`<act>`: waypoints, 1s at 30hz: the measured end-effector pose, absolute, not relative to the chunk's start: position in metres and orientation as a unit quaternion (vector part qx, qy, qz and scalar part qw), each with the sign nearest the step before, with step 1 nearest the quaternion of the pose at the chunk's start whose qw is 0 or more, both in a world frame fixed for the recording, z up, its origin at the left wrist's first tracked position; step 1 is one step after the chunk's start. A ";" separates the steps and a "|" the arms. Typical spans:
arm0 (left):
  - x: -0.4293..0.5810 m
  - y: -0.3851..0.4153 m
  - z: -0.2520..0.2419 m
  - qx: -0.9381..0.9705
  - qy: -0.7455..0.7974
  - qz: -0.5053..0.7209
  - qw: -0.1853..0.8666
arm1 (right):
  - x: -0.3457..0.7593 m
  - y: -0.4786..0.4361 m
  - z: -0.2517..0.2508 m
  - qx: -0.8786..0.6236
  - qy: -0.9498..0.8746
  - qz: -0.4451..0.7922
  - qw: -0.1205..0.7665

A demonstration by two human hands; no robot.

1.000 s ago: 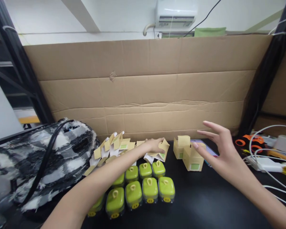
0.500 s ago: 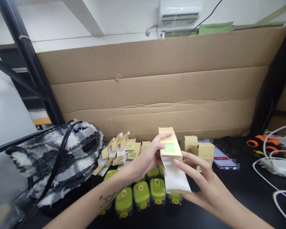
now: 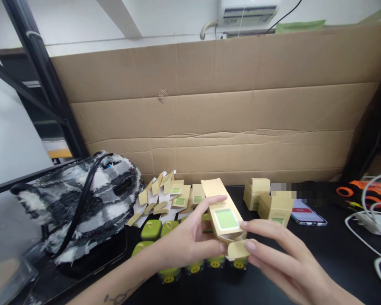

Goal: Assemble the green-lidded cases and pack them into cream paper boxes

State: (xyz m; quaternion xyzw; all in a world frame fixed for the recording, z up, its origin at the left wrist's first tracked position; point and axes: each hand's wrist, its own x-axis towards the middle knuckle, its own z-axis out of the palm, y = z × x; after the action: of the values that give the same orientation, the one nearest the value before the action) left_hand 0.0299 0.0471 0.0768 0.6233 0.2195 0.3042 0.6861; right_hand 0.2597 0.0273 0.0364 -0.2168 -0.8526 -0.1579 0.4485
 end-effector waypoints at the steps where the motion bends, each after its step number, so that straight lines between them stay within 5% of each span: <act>1: 0.030 0.047 0.077 0.622 0.220 0.300 0.689 | 0.260 0.027 0.035 -0.222 -0.852 -0.157 0.447; 23: 0.043 0.035 0.066 0.729 0.275 0.286 0.558 | 0.252 0.028 0.025 -0.230 -0.852 -0.039 0.469; 30: 0.049 0.046 0.072 0.541 0.340 0.447 0.627 | 0.257 0.025 0.029 -0.269 -0.829 -0.127 0.473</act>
State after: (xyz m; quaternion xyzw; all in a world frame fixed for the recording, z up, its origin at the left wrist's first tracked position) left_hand 0.0490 0.0463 0.0717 0.5408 0.3395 0.4465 0.6268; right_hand 0.2569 0.0248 0.0293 -0.2691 -0.8290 -0.1271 0.4734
